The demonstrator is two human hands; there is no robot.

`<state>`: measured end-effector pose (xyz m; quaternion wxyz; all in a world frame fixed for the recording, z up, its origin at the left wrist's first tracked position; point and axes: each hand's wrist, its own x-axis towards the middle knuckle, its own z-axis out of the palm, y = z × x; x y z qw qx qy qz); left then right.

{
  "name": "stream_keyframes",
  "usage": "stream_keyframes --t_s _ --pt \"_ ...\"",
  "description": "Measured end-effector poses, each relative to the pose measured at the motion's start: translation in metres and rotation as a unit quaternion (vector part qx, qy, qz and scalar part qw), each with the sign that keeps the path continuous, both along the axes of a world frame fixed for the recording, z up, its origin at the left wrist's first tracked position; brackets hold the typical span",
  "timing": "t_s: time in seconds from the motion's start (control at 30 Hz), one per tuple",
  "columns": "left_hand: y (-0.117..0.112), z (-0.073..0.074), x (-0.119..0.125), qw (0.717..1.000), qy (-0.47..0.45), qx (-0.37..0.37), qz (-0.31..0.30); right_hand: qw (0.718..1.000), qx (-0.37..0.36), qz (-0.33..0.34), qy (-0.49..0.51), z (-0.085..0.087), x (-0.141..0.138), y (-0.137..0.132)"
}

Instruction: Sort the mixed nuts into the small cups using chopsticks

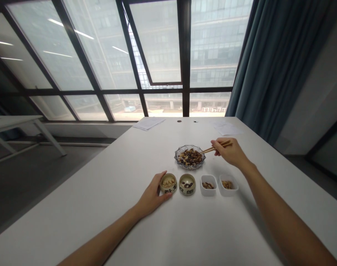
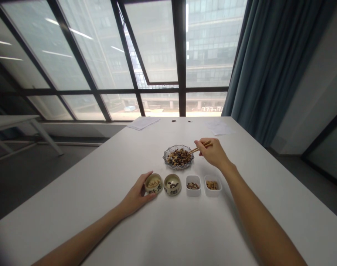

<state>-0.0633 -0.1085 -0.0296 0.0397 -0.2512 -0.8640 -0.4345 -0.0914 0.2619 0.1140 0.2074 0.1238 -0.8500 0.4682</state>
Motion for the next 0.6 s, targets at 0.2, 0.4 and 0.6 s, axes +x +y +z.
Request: stream_keyframes --t_s 0.2,0.4,0.6 --pt "0.0 0.001 0.001 1.0 0.002 -0.005 0.003 0.998 0.048 0.033 -0.025 -0.005 -0.002 -0.005" --pt "0.0 0.002 0.002 1.0 0.003 -0.01 -0.001 0.996 0.068 0.044 -0.03 -0.011 -0.005 -0.01" --pt "0.001 0.001 0.001 1.0 0.0 -0.009 0.003 0.995 0.066 0.059 -0.041 -0.02 -0.01 -0.012"
